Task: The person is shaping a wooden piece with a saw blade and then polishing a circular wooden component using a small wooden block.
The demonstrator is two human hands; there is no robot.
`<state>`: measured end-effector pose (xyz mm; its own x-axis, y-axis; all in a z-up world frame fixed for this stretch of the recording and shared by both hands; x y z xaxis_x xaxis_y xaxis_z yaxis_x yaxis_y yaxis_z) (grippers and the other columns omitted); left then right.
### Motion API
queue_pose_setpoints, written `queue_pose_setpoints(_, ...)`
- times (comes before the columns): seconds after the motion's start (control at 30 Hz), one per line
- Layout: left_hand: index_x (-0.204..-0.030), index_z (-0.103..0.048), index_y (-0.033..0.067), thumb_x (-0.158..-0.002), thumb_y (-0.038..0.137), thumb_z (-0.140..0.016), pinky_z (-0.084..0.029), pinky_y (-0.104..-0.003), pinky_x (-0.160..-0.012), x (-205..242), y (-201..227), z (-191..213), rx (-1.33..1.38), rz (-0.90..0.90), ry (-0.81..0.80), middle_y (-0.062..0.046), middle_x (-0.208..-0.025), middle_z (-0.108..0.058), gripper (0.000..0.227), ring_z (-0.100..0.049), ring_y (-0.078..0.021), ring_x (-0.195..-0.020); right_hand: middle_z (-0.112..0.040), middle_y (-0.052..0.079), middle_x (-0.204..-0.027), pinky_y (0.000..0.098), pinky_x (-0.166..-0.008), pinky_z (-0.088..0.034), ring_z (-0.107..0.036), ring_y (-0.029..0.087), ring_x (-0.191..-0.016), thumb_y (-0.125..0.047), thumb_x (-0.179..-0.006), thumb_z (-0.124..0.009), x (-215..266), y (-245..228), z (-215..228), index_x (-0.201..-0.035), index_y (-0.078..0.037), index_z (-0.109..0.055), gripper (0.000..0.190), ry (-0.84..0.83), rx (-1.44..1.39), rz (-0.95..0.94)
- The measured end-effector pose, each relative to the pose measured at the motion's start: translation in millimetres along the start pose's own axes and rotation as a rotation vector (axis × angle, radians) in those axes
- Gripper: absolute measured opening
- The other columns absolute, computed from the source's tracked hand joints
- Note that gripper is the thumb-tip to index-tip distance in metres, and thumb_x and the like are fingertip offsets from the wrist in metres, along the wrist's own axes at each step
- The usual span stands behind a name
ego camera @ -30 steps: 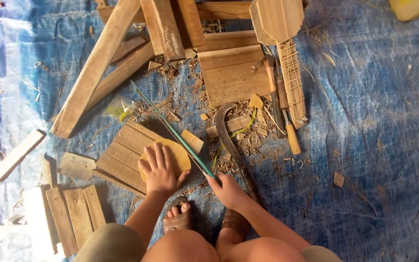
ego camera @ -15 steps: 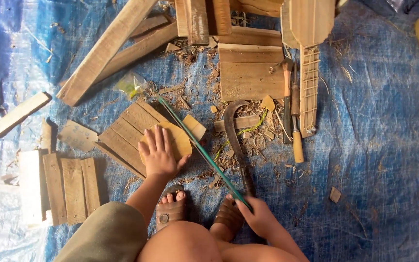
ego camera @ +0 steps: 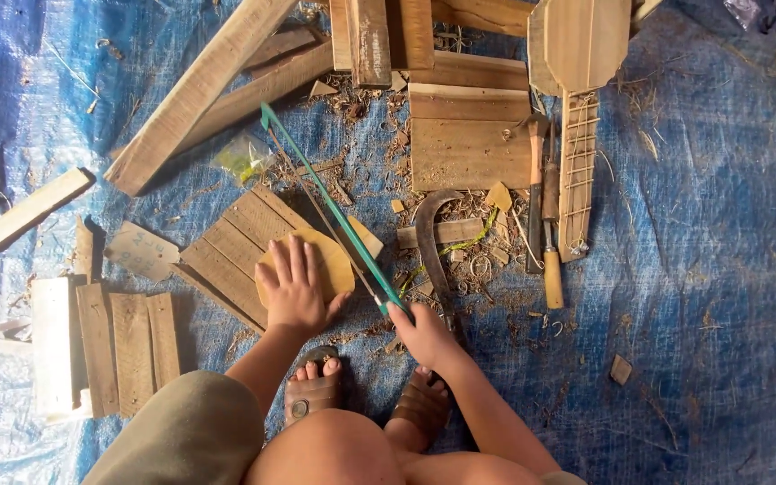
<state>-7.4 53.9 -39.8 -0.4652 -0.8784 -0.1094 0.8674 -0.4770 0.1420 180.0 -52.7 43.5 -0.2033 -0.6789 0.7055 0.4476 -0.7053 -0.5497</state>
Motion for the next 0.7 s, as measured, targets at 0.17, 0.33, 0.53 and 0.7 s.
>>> queue_pose_setpoints(0.17, -0.158, -0.033, 0.0009, -0.089, 0.088, -0.025, -0.025, -0.077, -0.104, -3, 0, 6, -0.054, 0.039, 0.013, -0.026, -0.167, -0.024, 0.111, -0.017, -0.0537, -0.152, -0.057, 0.001, -0.064, 0.0325, -0.052, -0.047, -0.048, 0.015, -0.051, -0.039, -0.105, -0.051, 10, 17, 6, -0.087, -0.007, -0.064, 0.038, 0.001, -0.092, -0.011)
queue_pose_setpoints(0.33, -0.159, -0.034, 0.0013, -0.087, 0.089, -0.030, -0.024, -0.076, -0.107, 0, -3, 7, -0.042, 0.061, 0.018, -0.024, -0.167, -0.025, 0.113, -0.016, -0.0539, -0.152, -0.067, 0.006, -0.071, 0.0282, -0.053, -0.044, -0.053, 0.013, -0.055, -0.031, -0.102, -0.056, 72, 57, 14, -0.091, -0.002, -0.071, 0.034, 0.016, -0.217, -0.057)
queue_pose_setpoints(0.53, -0.156, -0.038, -0.0001, -0.091, 0.085, -0.029, -0.027, -0.075, -0.106, 1, 1, 16, -0.022, 0.003, 0.133, -0.026, -0.165, -0.030, 0.108, -0.025, -0.0528, -0.150, -0.064, 0.007, -0.063, 0.0325, -0.058, -0.041, -0.052, 0.016, -0.054, -0.037, -0.100, -0.056, 124, 109, 41, -0.089, -0.003, -0.076, 0.042, -0.043, -0.054, -0.251)
queue_pose_setpoints(0.7, -0.159, -0.027, -0.0006, -0.091, 0.083, -0.028, -0.017, -0.083, -0.102, -1, -1, -5, -0.004, 0.034, -0.049, -0.030, -0.167, -0.017, 0.108, -0.006, -0.0573, -0.152, -0.060, 0.011, -0.056, 0.0381, -0.059, -0.053, -0.055, 0.022, -0.049, -0.033, -0.105, -0.054, 120, 77, 62, -0.071, -0.002, -0.059, 0.046, -0.088, -0.132, -0.230)
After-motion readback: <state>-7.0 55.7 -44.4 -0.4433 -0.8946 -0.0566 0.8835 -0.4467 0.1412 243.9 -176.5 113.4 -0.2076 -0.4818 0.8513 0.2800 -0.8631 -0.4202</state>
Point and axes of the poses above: each hand's wrist, its own x-axis away from the middle knuckle, its own z-axis out of the back of the hand, y = z × x, the point moved 7 cm from there along -x, towards the middle knuckle
